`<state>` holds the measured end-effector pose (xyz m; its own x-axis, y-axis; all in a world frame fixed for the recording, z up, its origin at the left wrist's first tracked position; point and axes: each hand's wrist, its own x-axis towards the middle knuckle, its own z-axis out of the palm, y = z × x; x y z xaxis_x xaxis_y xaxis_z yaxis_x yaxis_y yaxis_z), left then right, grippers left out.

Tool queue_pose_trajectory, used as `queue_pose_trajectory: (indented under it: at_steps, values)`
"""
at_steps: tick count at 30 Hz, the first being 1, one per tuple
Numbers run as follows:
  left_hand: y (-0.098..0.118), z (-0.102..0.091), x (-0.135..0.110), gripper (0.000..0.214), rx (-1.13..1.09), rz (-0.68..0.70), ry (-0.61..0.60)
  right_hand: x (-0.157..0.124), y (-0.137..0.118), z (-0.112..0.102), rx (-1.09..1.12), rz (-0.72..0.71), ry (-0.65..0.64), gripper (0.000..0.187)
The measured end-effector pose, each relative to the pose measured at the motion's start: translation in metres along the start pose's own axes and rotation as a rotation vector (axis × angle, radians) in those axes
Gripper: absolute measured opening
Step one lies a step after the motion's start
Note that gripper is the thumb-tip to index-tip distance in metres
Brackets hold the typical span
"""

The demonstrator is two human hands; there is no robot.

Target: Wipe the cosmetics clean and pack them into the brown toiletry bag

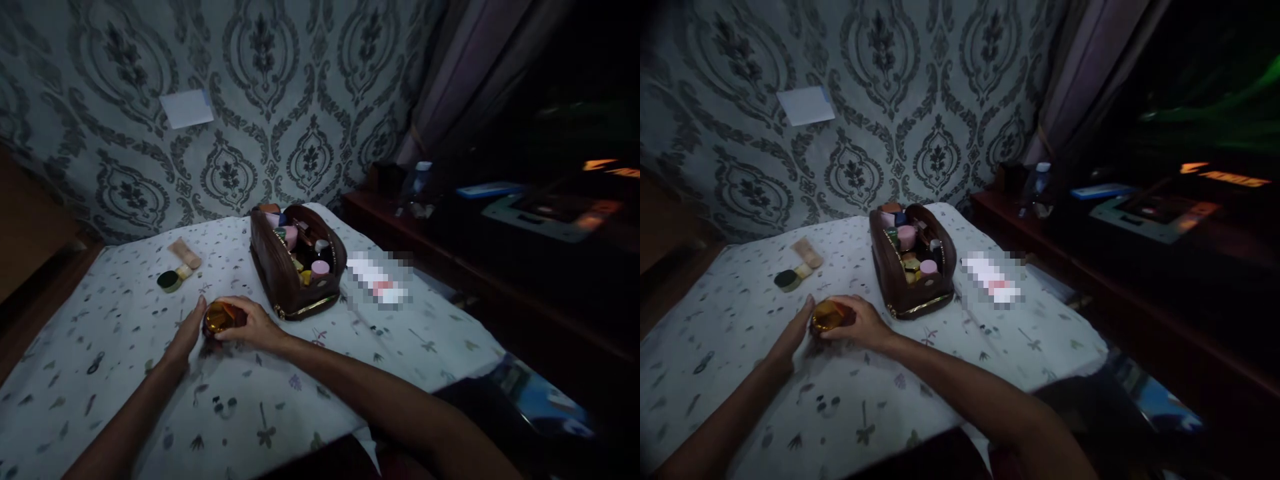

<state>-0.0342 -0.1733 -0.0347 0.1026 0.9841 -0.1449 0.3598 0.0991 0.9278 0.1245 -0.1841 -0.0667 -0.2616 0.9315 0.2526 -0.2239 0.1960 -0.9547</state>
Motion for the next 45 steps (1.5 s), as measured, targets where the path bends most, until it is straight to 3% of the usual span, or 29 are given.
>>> queue_pose_trajectory:
  at_steps: [2,3,7,11,14,20,25,30,32,35,37,40,45]
  values:
    - [0.0,0.0,0.0,0.072,-0.054,-0.166,-0.096,-0.001,-0.001,-0.001,-0.103,-0.015,0.024,0.064]
    - [0.001,0.001,0.0,0.071,-0.063,-0.191,-0.086,-0.002,-0.001,-0.001,-0.149,-0.009,0.045,0.064]
    - [0.003,0.006,-0.001,0.063,-0.003,0.042,0.136,-0.003,0.002,-0.001,-0.189,0.066,0.118,0.071]
    - [0.0,0.007,-0.003,0.063,0.171,0.295,0.157,-0.004,0.003,0.001,-0.192,0.076,0.145,0.059]
    - [-0.003,0.004,-0.003,0.064,0.222,0.363,0.137,-0.005,0.002,0.001,-0.259,0.011,0.14,0.056]
    - [-0.003,-0.005,0.004,0.063,0.214,0.24,0.013,-0.007,-0.003,-0.003,-0.48,-0.105,0.03,0.062]
    - [-0.011,-0.016,0.019,0.059,0.167,0.118,0.024,-0.011,-0.005,-0.008,-0.584,-0.222,-0.135,0.058]
    - [-0.008,-0.023,0.023,0.066,0.121,0.091,-0.136,-0.012,-0.004,-0.006,-0.652,-0.371,-0.188,0.051]
    - [-0.003,-0.021,0.015,0.068,0.055,0.04,-0.081,-0.013,-0.007,-0.004,-0.621,-0.38,-0.174,0.05]
    - [0.002,-0.013,0.004,0.071,-0.067,-0.145,0.055,-0.014,-0.012,-0.002,-0.58,-0.381,-0.115,0.049]
    - [0.001,-0.006,0.0,0.072,-0.123,-0.209,0.047,-0.014,-0.014,-0.001,-0.536,-0.372,-0.074,0.046]
    - [-0.002,-0.001,0.0,0.071,-0.138,-0.101,0.029,-0.013,-0.013,0.003,-0.398,-0.277,-0.009,0.046]
    - [-0.002,-0.003,-0.002,0.063,0.027,0.224,0.185,-0.011,-0.01,0.012,-0.105,-0.021,0.096,0.049]
